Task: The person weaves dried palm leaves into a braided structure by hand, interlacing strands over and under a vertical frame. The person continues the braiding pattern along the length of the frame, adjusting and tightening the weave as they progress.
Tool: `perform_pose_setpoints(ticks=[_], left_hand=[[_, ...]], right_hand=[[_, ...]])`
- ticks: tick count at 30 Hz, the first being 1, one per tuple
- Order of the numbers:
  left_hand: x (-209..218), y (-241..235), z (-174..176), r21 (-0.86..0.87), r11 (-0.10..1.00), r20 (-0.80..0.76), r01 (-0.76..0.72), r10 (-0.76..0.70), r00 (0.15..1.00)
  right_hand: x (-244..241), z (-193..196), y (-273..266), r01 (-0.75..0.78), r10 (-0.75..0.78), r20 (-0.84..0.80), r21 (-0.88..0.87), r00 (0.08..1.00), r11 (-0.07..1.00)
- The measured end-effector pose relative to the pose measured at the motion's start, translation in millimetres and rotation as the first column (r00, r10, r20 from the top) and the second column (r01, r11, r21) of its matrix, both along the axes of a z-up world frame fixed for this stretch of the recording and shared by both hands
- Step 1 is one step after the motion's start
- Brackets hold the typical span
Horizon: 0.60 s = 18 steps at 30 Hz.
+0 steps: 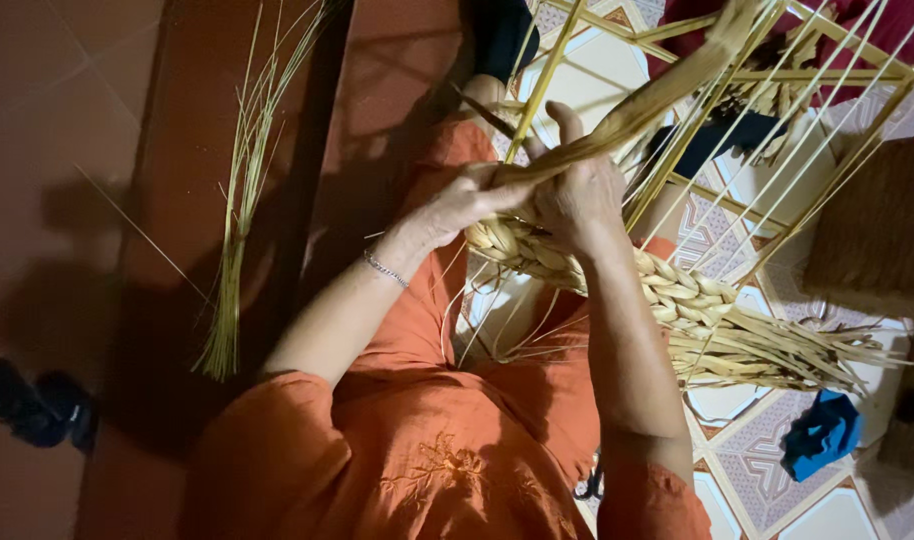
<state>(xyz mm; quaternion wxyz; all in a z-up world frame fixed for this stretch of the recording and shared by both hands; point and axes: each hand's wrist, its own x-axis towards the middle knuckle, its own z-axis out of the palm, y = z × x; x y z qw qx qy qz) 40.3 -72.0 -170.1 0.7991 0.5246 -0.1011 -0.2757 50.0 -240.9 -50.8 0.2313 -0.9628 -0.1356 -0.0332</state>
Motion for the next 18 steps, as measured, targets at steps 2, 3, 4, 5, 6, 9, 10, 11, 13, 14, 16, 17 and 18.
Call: perform_pose_setpoints(ticks=[2,3,4,5,6,9,10,11,13,14,16,17,18], left_hand=[[-0.4,-1.6,8.6,-0.05,0.997,-0.109,-0.058,0.052,0.993],[-4.1,-3.6,9.4,-0.102,0.989,-0.181,-0.11,0.091,0.979],[-8.6,-4.9,8.1,-0.15,0.975,-0.258,-0.167,0.124,0.958],[-12.2,-4.9,5.8,-0.093,0.971,-0.2,-0.222,0.2,0.959],[-15.7,-5.2,3.1,-0.038,0.96,-0.14,-0.276,0.269,0.953],[-18.3,-11.6,-8.2,-0.153,0.904,0.02,-0.399,0.407,0.913],[-19.4,-12.8,-13.8,-0.235,0.875,0.06,-0.423,0.447,0.892],[-19.4,-14.1,-19.7,-0.206,0.872,0.117,-0.443,0.471,0.874],[-14.4,-17.3,-27.9,-0.159,0.862,0.242,-0.482,0.507,0.827],[-15.7,-17.7,-30.1,-0.151,0.866,0.23,-0.476,0.5,0.835],[-15.9,-16.6,-27.8,-0.138,0.873,0.213,-0.468,0.488,0.847],[-14.7,-14.9,-23.4,-0.094,0.881,0.191,-0.463,0.472,0.86],[-16.8,-12.1,-17.4,-0.048,0.889,0.163,-0.456,0.457,0.874]], right_hand=[[1.4,-2.3,-1.2,-0.056,0.071,-0.027,0.371,0.997,0.927],[-0.2,-2.5,-1.9,0.003,0.013,-0.026,0.529,1.0,0.849],[-4.9,-1.8,-3.2,0.059,-0.044,-0.039,0.669,0.998,0.741],[-10.0,-0.4,-4.4,0.108,-0.097,-0.061,0.787,0.993,0.607],[-16.4,1.3,-5.6,0.136,-0.065,-0.12,0.89,0.991,0.434],[-36.1,6.8,-10.2,0.223,0.085,-0.217,0.973,0.972,-0.062],[-40.7,9.2,-12.8,0.245,0.143,-0.222,0.955,0.965,-0.168],[-46.0,11.2,-13.9,0.269,0.2,-0.219,0.924,0.955,-0.271],[-59.2,15.4,-11.5,0.191,0.266,-0.123,0.95,0.956,-0.246],[-68.7,18.1,-9.7,0.153,0.294,-0.079,0.96,0.953,-0.236],[-89.5,23.4,-4.7,0.145,0.159,-0.134,0.987,0.978,-0.062],[-96.6,25.7,-4.1,0.147,0.089,-0.149,0.989,0.985,0.027],[-102.2,27.9,-6.9,0.02,0.061,-0.024,0.997,0.998,0.068]])
